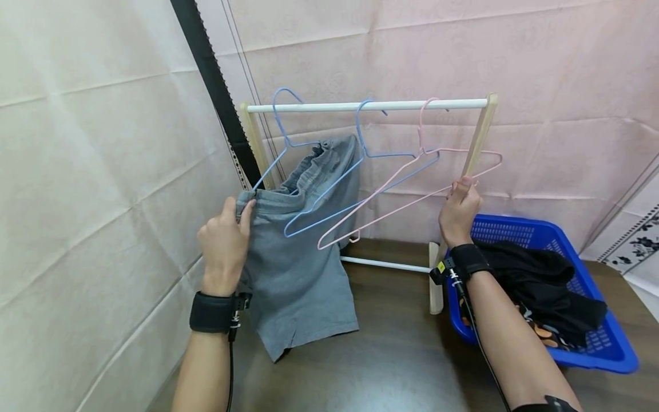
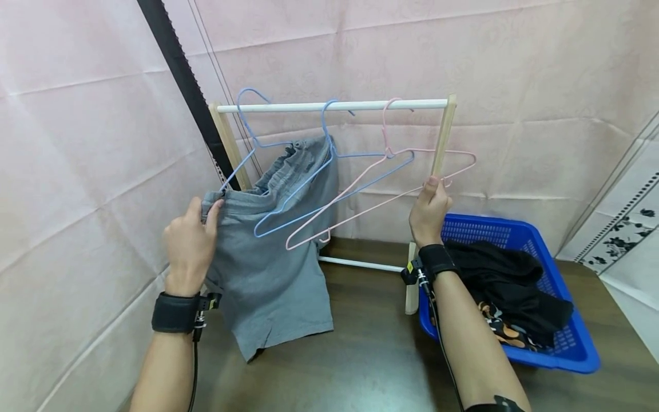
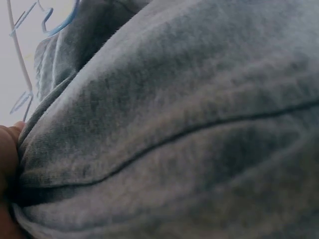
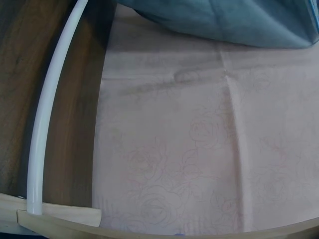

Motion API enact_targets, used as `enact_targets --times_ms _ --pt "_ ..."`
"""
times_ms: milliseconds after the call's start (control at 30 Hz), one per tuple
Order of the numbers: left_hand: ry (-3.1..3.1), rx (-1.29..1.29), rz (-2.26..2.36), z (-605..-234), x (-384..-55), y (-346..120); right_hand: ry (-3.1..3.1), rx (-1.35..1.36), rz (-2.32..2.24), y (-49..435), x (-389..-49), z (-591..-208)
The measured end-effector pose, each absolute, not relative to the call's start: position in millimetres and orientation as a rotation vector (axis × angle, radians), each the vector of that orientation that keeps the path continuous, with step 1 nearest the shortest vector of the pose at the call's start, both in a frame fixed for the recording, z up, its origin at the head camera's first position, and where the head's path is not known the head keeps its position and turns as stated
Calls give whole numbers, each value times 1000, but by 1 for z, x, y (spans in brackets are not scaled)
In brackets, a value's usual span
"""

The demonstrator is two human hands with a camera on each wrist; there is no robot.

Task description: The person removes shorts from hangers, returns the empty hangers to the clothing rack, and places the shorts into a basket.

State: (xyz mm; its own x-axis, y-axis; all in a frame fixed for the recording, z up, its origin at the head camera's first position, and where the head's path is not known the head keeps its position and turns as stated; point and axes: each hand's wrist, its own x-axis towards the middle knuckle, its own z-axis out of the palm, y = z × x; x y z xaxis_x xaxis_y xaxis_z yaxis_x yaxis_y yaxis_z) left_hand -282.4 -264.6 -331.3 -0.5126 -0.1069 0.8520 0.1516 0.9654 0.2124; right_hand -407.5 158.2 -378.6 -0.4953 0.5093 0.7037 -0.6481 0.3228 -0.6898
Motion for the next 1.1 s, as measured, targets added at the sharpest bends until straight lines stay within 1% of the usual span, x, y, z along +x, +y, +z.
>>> enact_targets --times_ms 367,800,1100 --pt "-2012 0 -340 -350 -262 -288 -1596 114 1400 159 -409 -388" --pt "-1969 -19 -373 -363 -256 -295 -1575 146 1404 162 -413 -375" --pt "-2025 -28 -349 -395 -249 -306 -1559 102 1441 160 -413 -377"
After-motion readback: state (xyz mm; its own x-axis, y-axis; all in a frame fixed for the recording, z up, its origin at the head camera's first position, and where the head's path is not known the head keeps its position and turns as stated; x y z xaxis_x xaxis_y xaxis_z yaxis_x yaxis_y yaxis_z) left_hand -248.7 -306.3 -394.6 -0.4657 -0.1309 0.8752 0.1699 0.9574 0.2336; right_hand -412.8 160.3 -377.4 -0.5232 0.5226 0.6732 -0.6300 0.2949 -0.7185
